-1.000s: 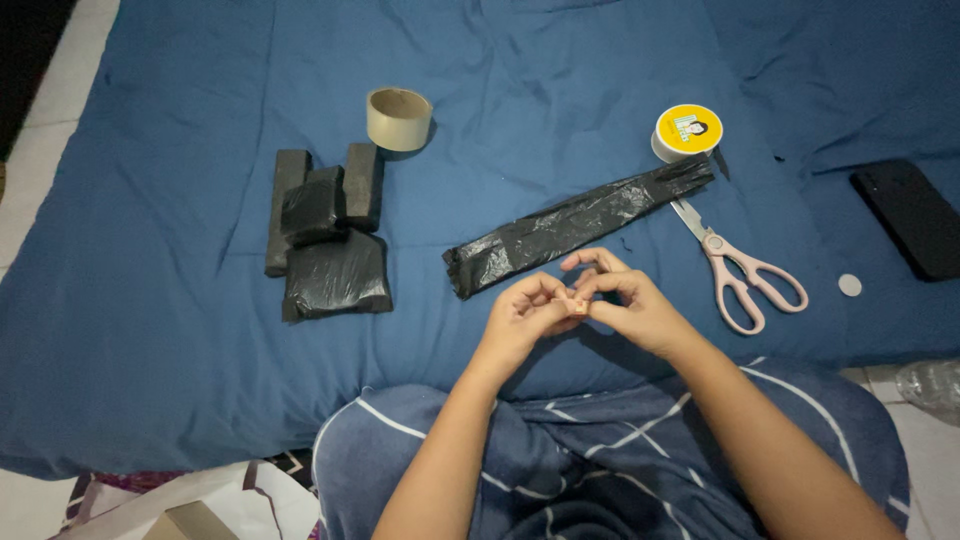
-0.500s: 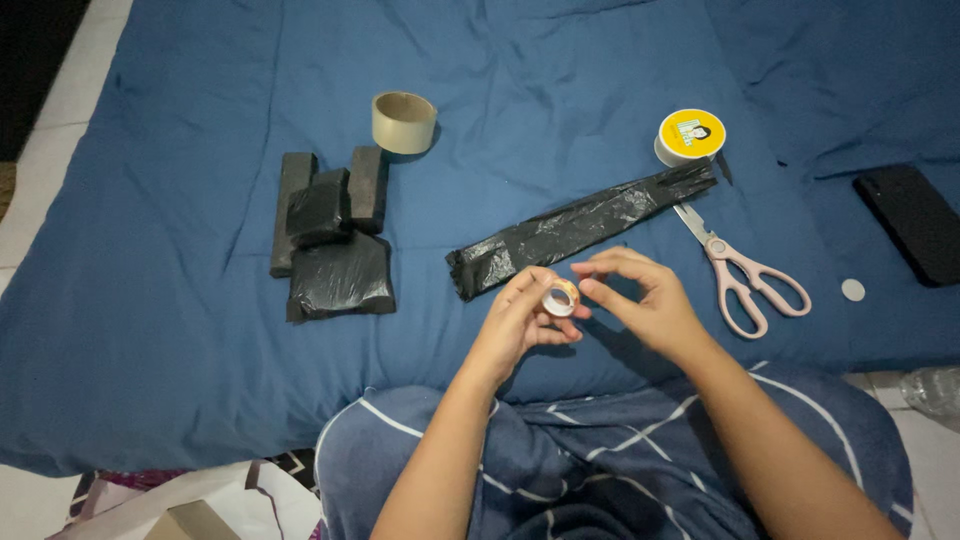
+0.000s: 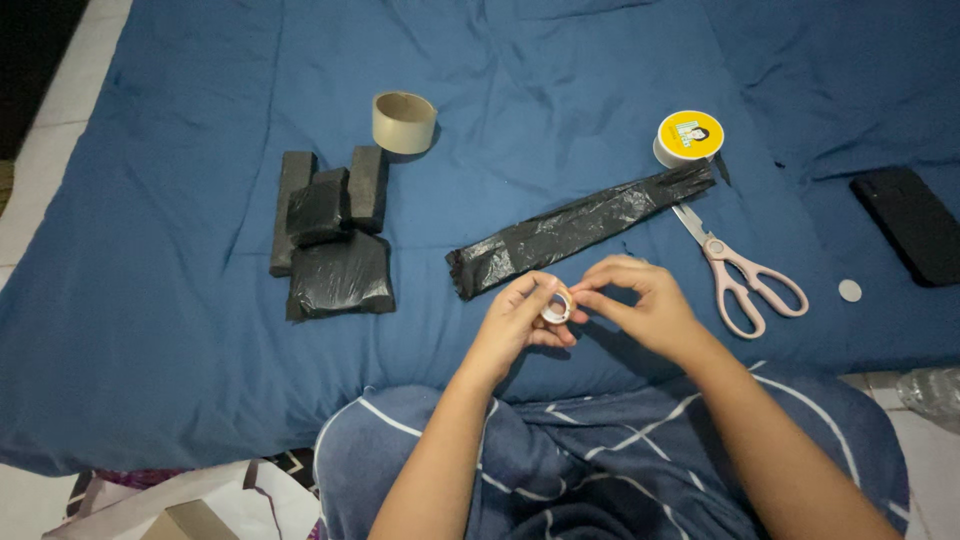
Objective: The person wraps a small rectangular object with black tape, folds the edges, and uses scissors to trim excess tape. They then place the wrapped item on the bed and handle a black plastic bag and a small white box.
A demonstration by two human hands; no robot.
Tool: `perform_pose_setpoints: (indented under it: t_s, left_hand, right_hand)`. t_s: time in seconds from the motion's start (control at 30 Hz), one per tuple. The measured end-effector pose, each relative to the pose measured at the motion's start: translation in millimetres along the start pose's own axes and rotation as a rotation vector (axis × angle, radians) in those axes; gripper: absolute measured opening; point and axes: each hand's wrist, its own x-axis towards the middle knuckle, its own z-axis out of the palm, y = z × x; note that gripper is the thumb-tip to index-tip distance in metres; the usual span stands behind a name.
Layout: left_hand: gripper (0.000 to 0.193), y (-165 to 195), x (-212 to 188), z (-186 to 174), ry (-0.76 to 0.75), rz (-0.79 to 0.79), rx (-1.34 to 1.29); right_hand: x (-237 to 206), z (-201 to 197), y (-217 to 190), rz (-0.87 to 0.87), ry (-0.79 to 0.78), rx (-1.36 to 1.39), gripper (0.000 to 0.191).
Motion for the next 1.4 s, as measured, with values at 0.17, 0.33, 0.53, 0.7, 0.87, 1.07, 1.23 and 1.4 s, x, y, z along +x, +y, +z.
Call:
perform_pose_setpoints:
  t_s: [0.17, 0.33, 0.53, 0.7, 0.87, 1.07, 1.23, 1.4]
  left_hand:
    - [0.033, -3, 2, -1, 0.012, 0.016, -0.029]
    - [0.032, 5, -2, 23, 0.256, 0.387, 0.307]
    - [0.042, 30, -24, 44, 0.234, 0.858, 0.905]
    - [0.032, 28, -17, 42, 0.256, 0.463, 0.588]
    - [0.02, 16, -11, 34, 0.23, 0.331, 0.643]
    - [0.025, 2, -9, 33, 0.044, 0.477, 0.322]
    - [0.021, -10, -1, 25, 0.116, 0.22, 0.273]
    - [0.018, -14, -1, 26, 0.138, 0.245, 0.373]
  right_hand:
    - [-3, 8, -15, -0.157, 0.023, -0.282, 0.008]
    - [-3, 15, -17, -0.186, 0.07, -0.295, 0.01]
    - [-3, 10, -8, -0.106, 0.069, -0.259, 0.01]
    - [-5, 12, -7, -0.134, 0.121, -0.312, 0.012]
    - [-4, 15, -3, -0.117, 0.148, -0.231, 0.01]
    - [-2, 15, 3, -0.023, 0.073, -0.043, 0.006]
    - [-5, 15, -3, -0.117, 0.15, -0.274, 0.009]
    - [-7, 14, -4, -0.051, 0.184, -0.271, 0.009]
